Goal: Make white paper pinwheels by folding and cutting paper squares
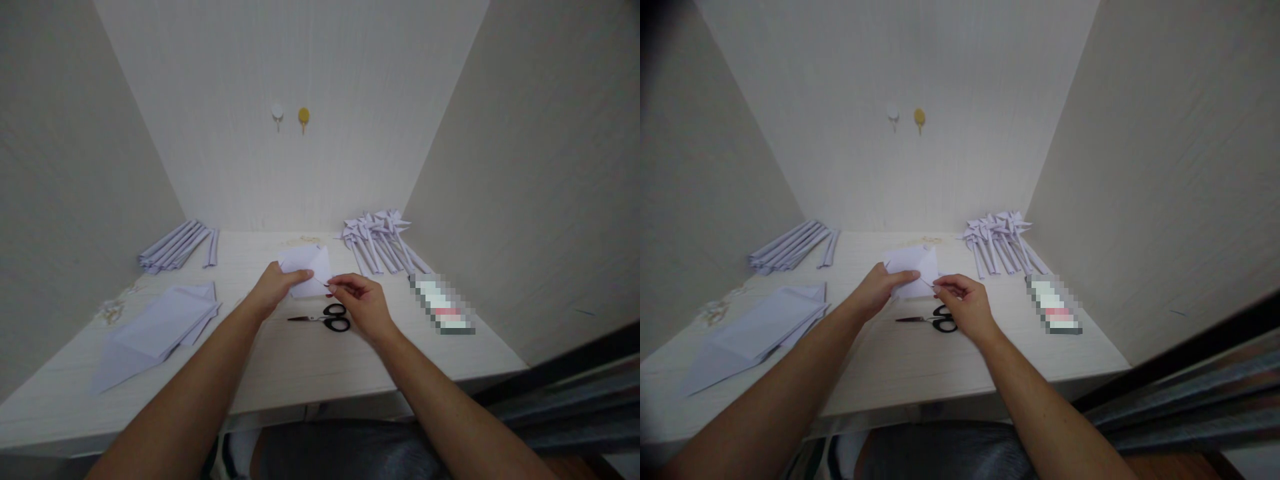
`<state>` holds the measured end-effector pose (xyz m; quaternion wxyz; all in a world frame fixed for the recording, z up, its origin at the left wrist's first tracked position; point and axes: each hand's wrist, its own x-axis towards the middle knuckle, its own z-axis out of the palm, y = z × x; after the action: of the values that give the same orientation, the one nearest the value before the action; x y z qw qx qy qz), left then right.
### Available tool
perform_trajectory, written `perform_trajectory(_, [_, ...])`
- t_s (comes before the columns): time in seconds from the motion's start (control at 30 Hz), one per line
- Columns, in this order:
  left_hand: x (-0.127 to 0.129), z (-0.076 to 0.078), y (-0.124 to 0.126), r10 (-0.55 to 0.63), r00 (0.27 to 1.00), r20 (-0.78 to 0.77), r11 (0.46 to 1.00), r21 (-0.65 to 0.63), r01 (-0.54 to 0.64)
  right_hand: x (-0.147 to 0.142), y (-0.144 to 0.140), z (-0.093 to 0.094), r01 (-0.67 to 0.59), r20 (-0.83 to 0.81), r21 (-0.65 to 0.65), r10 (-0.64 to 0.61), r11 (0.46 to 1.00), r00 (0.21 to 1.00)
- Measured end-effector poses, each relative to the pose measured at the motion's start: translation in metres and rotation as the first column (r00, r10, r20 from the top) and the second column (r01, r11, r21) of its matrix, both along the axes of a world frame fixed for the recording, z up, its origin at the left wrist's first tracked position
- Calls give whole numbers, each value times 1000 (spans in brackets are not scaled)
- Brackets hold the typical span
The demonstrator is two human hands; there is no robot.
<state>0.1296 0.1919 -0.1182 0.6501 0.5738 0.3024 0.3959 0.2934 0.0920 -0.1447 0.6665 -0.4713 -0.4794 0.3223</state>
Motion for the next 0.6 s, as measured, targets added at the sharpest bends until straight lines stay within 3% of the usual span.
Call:
perform_trajectory(0.23, [0,-4,2,-32,999,-14,999,13,32,-1,1,3,47,9,-15,-47,999,999])
perform_trajectory(0.6, [0,5,-6,-8,998,-57,998,60,12,-1,2,3,76,0,-9,-76,997,997])
